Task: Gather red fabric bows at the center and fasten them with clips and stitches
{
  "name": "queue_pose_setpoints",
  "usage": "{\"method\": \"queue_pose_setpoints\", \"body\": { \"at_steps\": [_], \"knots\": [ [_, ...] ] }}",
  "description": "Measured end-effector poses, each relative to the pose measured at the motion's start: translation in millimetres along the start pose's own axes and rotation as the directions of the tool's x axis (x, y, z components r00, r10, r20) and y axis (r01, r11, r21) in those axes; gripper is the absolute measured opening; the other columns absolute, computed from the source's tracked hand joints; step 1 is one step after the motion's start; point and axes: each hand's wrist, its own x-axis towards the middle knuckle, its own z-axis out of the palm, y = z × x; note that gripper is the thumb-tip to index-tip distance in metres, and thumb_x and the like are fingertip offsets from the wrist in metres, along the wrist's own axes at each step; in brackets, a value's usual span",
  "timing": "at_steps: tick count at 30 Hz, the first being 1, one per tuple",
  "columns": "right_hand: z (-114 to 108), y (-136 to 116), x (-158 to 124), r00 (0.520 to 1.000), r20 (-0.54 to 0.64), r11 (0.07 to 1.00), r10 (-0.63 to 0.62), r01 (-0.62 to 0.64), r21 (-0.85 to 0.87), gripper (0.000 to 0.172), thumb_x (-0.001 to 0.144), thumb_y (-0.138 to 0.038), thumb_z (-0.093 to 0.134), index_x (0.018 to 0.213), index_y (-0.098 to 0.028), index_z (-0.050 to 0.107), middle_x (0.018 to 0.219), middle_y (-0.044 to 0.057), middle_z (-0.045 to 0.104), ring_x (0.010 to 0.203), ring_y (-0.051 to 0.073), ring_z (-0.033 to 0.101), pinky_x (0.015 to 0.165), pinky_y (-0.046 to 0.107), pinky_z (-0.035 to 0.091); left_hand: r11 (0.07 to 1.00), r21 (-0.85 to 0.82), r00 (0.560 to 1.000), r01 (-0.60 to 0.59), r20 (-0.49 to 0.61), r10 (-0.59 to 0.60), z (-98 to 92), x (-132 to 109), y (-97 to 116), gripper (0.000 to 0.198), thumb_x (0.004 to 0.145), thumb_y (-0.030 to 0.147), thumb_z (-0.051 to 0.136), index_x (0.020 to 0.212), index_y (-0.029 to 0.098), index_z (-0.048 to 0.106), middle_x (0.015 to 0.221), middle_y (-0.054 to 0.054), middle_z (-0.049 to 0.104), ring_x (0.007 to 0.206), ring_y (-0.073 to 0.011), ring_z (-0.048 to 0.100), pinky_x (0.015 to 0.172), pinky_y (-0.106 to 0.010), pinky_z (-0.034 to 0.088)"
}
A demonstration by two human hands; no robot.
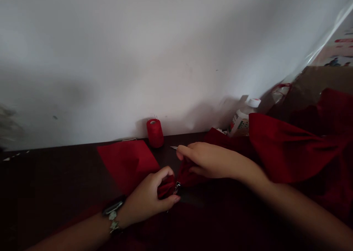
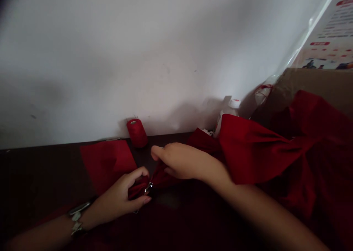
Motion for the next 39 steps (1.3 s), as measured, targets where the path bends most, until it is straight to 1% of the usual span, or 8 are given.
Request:
{"method": "queue_pose_setpoints", "body": {
  "at_steps": [4,9,14,22,29,32,35,39],
  "knots": [
    [0.2,0.6,-1.8,0.996,-0.018,0.995,-0.085,0.086,0.043,0.031,0.076,-0.004,0.046,0.105,-0.016,0.048,0.086,0.005,0.06,0.07,0.013,0.05,0.062,0.022,0.033,0.997,-0.078,1.0,-0.003,0.009,0.004,0.4,-0.3,-3.9,0.032,0.077,0.029,0.063,0.102,0.022,0.045,0.085,0.002,0.063,0.075,-0.0145,0.06,0.068,-0.024,0.048],
    [-3.2,0.0,-3.4,0.989,0.016,0.98,-0.148,0.145,0.133,0.026,0.081,-0.007,0.046,0.105,-0.018,0.047,0.085,0.003,0.06,0.067,0.011,0.051,0.06,0.021,0.032,0.992,-0.107,0.997,-0.073,0.026,0.076,-1.1,-1.0,-7.4,0.066,0.081,0.032,0.061,0.135,0.026,0.024,0.1,-0.004,0.066,0.097,-0.0203,0.063,0.089,-0.034,0.048],
    [-12.0,-1.5,-6.0,0.993,0.038,0.982,-0.114,0.106,0.158,0.02,0.08,-0.01,0.057,0.099,-0.018,0.053,0.079,-0.001,0.06,0.063,0.009,0.05,0.057,0.019,0.03,0.993,0.028,0.993,-0.114,0.035,0.113,-5.4,-2.0,-5.8,0.06,0.08,0.037,0.062,0.133,0.026,0.037,0.124,-0.009,0.058,0.109,-0.0242,0.058,0.094,-0.038,0.046],
    [-9.2,5.6,-5.4,0.995,0.063,0.983,-0.075,0.063,0.174,0.04,0.068,-0.032,0.077,0.1,-0.016,0.059,0.081,0.0,0.062,0.067,0.01,0.051,0.056,0.019,0.032,0.989,0.121,0.996,-0.085,0.035,0.081,-7.3,-1.8,-4.4,0.056,0.077,0.039,0.064,0.127,0.022,0.044,0.109,-0.008,0.065,0.092,-0.021,0.062,0.082,-0.032,0.05],
    [-6.4,4.5,-7.0,0.988,0.138,0.992,-0.067,0.05,0.12,0.015,0.072,-0.025,0.071,0.083,-0.016,0.066,0.071,-0.002,0.06,0.058,0.009,0.045,0.053,0.02,0.025,0.986,0.137,0.994,-0.099,0.068,0.09,-7.0,-0.2,-2.7,0.041,0.078,0.037,0.062,0.114,0.021,0.052,0.095,-0.004,0.067,0.079,-0.0173,0.062,0.072,-0.027,0.049],
    [-6.7,5.1,-5.5,0.97,0.195,0.979,-0.143,0.11,0.173,0.004,0.076,-0.017,0.066,0.079,-0.014,0.067,0.068,-0.002,0.06,0.056,0.008,0.044,0.054,0.02,0.026,0.987,0.115,0.984,-0.109,0.151,0.091,-9.8,0.1,0.1,0.039,0.078,0.036,0.063,0.113,0.021,0.052,0.09,-0.002,0.067,0.075,-0.016,0.061,0.068,-0.025,0.049],
    [-8.5,4.3,-4.9,0.939,0.241,0.949,-0.244,0.181,0.257,0.007,0.078,-0.009,0.06,0.077,-0.012,0.066,0.065,-0.002,0.06,0.055,0.007,0.044,0.055,0.019,0.029,0.991,0.04,0.96,-0.128,0.254,0.114,-15.7,0.6,3.8,0.054,0.074,0.035,0.068,0.122,0.023,0.045,0.089,-0.001,0.067,0.077,-0.0166,0.062,0.072,-0.026,0.049],
    [-15.8,-2.6,-9.1,0.936,0.213,0.93,-0.28,0.21,0.302,0.007,0.084,-0.014,0.059,0.08,-0.013,0.066,0.07,-0.001,0.063,0.057,0.007,0.048,0.057,0.018,0.031,0.991,-0.076,0.918,-0.106,0.376,0.128,-24.2,0.4,4.9,0.065,0.073,0.035,0.071,0.127,0.024,0.038,0.086,-0.002,0.067,0.075,-0.0171,0.062,0.07,-0.027,0.049]
  ]
}}
